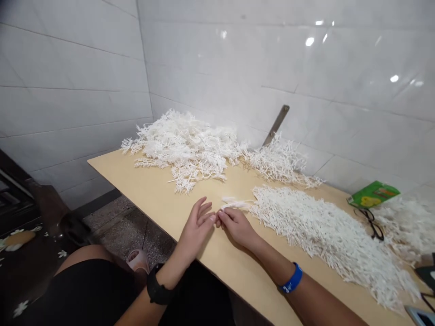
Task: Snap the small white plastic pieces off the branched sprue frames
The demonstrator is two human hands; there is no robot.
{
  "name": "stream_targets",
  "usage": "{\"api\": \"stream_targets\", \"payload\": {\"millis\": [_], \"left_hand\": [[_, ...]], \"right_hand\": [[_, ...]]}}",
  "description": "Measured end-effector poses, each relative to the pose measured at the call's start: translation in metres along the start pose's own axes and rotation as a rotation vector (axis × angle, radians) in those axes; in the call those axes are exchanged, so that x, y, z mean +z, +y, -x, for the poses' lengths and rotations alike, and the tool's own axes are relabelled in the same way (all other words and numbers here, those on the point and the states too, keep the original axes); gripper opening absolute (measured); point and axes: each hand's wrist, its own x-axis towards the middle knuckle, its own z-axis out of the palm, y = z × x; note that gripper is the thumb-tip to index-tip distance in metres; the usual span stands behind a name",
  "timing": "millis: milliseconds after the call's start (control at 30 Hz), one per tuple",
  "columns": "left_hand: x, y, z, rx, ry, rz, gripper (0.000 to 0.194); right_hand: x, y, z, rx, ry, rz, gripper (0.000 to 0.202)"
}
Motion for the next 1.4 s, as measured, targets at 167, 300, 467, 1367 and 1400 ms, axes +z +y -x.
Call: {"api": "stream_targets", "payload": {"millis": [167,300,467,1367,1400], "left_hand": [[-0.020,0.029,-0.006,0.058,-0.016,-0.297,0.045],[-0.030,0.035,-0.016,0.156,-0.157,-0.413,0.036],[-0.028,0.026,-0.026,0.156,-0.198,-0.520,0.026],[-0.038,0.021,-0.021,0.274,-0.289,-0.735,0.023],[-0.037,0.020,-0.019,0.286,-0.299,-0.764,0.023]], "right_hand": [[-0.003,-0.001,-0.002,-0.127,-0.099,0.118,0.040],[-0.003,0.002,0.000,-0.194,-0.131,0.157,0.032],[-0.001,0.002,0.001,-0.254,-0.136,0.216,0.030],[-0.004,0.000,-0.002,0.040,-0.101,-0.162,0.047],[-0.004,0.001,-0.002,0.056,-0.101,-0.176,0.046]]}}
